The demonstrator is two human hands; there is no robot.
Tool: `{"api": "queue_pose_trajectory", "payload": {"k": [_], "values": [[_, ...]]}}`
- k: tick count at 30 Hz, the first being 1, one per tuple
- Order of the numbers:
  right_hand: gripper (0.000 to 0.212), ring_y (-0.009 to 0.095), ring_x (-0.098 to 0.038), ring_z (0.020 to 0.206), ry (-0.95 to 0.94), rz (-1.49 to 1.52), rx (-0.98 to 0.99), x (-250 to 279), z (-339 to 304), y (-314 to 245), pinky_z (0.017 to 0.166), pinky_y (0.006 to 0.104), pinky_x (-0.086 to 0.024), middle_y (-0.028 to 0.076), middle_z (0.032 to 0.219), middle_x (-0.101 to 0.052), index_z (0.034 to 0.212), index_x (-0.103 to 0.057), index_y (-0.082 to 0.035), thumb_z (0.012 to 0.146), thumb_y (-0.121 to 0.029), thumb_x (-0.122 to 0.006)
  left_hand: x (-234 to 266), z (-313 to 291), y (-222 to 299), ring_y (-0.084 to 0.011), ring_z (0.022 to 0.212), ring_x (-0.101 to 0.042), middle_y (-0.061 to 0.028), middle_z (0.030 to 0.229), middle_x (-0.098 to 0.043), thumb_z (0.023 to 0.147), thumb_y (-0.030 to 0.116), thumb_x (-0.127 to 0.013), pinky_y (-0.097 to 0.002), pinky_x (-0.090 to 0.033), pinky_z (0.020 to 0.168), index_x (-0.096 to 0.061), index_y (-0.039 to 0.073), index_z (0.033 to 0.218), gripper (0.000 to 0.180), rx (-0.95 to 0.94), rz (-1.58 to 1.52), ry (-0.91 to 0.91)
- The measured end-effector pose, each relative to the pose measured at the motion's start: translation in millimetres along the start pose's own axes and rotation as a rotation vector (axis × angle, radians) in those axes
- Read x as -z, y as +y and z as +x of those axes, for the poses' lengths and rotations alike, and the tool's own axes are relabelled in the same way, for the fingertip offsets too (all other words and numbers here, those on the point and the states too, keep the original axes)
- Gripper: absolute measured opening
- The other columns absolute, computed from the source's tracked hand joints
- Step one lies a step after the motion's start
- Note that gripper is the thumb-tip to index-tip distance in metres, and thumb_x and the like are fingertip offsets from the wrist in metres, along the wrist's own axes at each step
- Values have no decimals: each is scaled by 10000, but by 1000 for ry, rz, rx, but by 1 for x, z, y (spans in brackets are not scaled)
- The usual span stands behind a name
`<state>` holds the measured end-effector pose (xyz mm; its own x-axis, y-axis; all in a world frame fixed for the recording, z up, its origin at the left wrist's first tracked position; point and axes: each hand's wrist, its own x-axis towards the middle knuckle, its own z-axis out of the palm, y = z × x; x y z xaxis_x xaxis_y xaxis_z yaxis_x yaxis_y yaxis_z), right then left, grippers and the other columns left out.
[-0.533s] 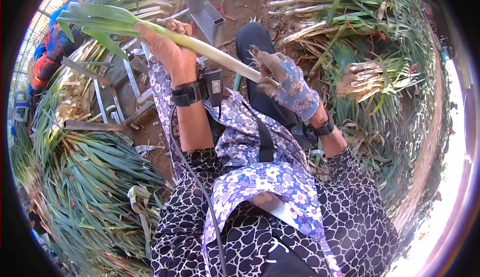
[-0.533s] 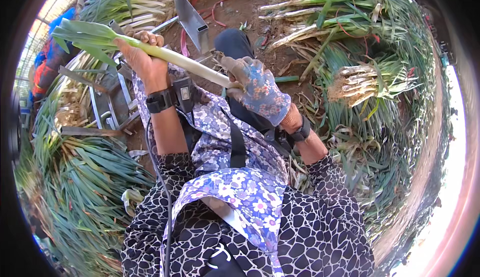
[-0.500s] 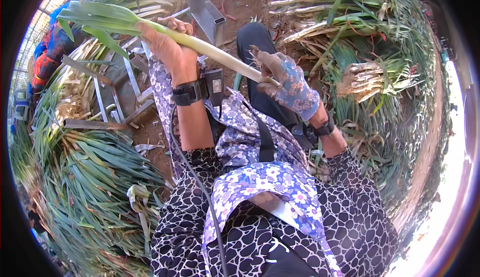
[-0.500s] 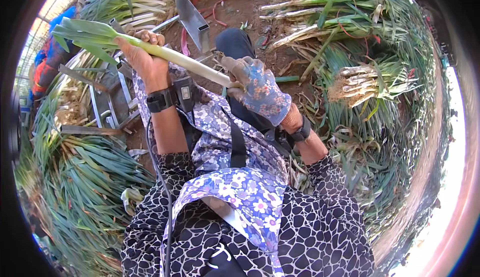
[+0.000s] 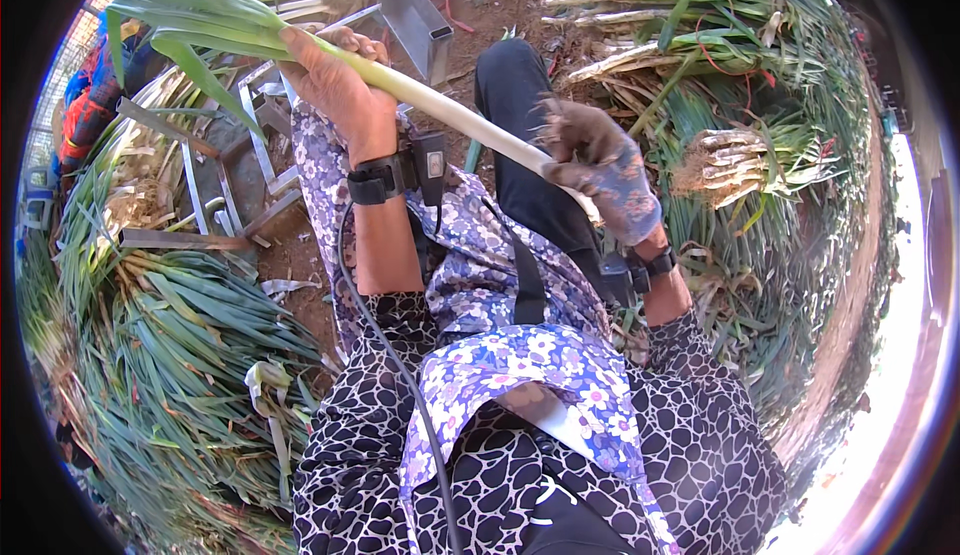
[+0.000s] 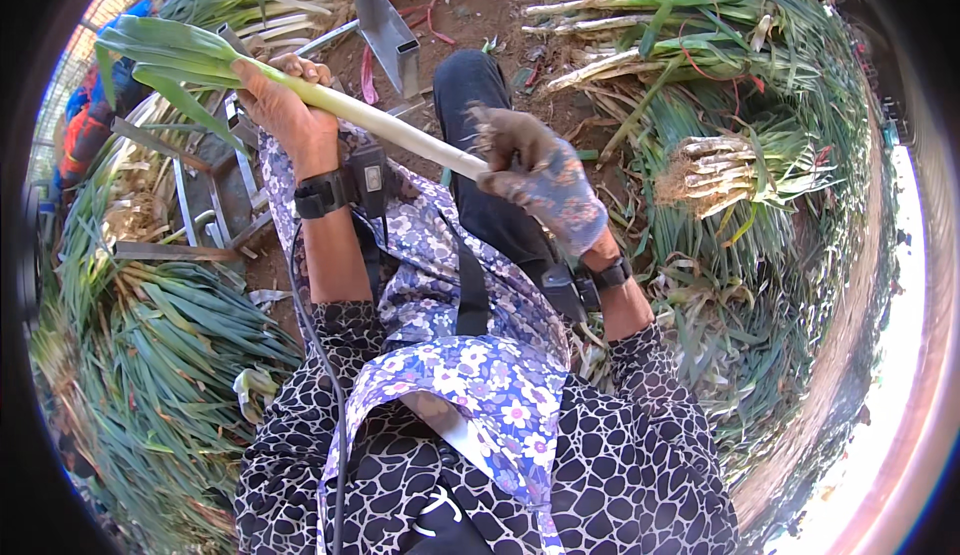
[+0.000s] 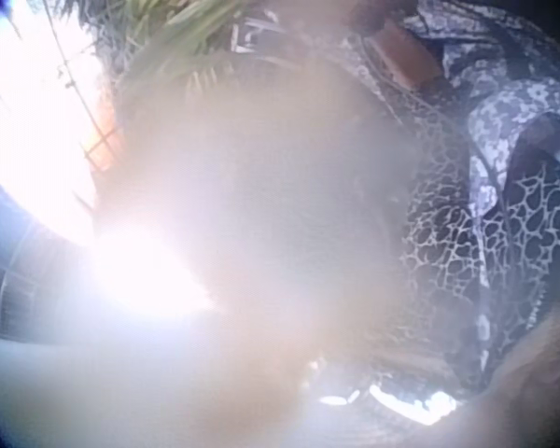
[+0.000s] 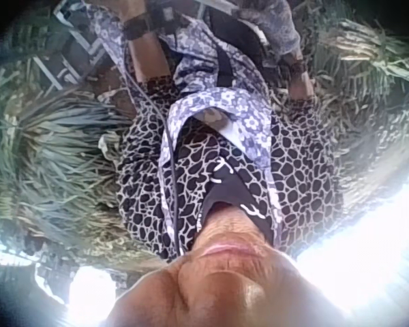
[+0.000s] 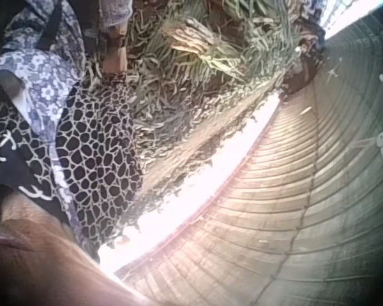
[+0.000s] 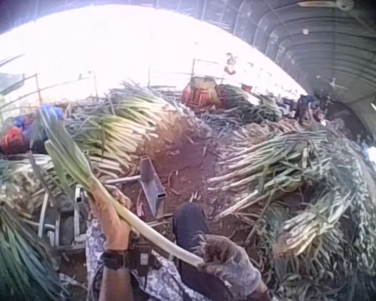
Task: The recorder is cleaning and trimming harvested leeks by peeling away the dirty outer layers with their hands.
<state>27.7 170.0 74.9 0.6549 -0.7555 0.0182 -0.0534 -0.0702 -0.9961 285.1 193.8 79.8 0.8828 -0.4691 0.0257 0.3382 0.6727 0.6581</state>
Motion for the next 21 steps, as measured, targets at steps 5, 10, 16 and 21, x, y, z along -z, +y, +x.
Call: {"api": "queue_pose_trajectory", "payload": {"k": [5, 10, 16, 21], "values": [[545, 100, -573, 800, 175, 598, 158, 46, -25, 25, 719, 220, -494, 18, 880, -578, 1272, -481, -56, 753, 28, -625, 0, 5, -3, -110, 504, -475, -18, 603, -464, 833, 488, -631, -253, -398, 455, -331, 182, 1203, 566, -53, 24, 4], [537, 129, -590, 802, 614, 434, 90, 79, -76, 9, 719, 236, -516, 26, 905, -582, 1283, -463, -39, 774, 8, -629, 12, 11, -2, -111, 497, -463, -22, 602, -463, 847, 491, -611, -261, -392, 453, -339, 180, 1179, 530, -68, 35, 39], [683, 149, -595, 863, 665, -837, -324, 177, -156, 82, 747, 264, -506, 32, 892, -594, 1337, -429, -81, 716, -56, -712, 16, 20, 1, -156, 530, -429, -26, 597, -422, 873, 627, -416, -287, -337, 479, -451, 112, 849, 516, 99, -155, -249], [765, 133, -511, 824, 439, -533, -152, 60, -84, -3, 781, 249, -465, 53, 1049, -549, 1334, -437, -74, 637, 28, -736, 20, 25, 2, -141, 539, -363, -14, 617, -380, 841, 672, -411, -274, -297, 481, -483, 94, 836, 583, 204, -296, -406]]}}
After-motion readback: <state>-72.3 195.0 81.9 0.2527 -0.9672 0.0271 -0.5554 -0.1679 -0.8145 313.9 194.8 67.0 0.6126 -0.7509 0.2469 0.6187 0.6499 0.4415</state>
